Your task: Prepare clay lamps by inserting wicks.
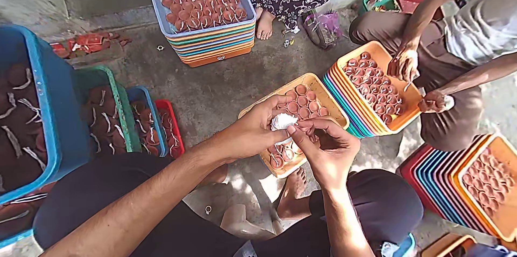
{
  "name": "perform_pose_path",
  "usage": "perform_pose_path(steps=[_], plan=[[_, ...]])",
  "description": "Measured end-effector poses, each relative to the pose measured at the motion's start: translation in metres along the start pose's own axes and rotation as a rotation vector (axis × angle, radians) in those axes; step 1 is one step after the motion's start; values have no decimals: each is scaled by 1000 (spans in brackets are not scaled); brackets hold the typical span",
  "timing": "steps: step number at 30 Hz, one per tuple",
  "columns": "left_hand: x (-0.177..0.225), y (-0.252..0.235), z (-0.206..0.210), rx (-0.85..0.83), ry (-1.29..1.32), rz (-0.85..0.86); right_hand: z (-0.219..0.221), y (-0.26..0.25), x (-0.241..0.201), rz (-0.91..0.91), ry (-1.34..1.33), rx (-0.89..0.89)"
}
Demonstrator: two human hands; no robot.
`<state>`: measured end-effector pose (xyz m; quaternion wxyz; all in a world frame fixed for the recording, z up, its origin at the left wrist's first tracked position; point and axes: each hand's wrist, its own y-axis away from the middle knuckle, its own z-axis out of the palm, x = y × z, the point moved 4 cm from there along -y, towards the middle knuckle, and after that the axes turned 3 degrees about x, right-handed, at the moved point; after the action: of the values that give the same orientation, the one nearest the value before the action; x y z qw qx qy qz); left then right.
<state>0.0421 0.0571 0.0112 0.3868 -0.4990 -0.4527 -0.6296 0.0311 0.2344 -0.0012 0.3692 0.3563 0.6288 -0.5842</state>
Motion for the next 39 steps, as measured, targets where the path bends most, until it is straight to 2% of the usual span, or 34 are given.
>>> perform_pose_path(steps=[8,24,32,39], plan=[[-3,1,0,-8,-26,24,-1,1,-4,-89,38,23],[-2,2,0,14,-129,57,5,5,-3,-97,14,-26],[4,3,-1,-31,-26,47,-4,-1,7,103,-244,-67],[6,3,-2,-30,37,20,-13,-2,17,200,-323,-33]])
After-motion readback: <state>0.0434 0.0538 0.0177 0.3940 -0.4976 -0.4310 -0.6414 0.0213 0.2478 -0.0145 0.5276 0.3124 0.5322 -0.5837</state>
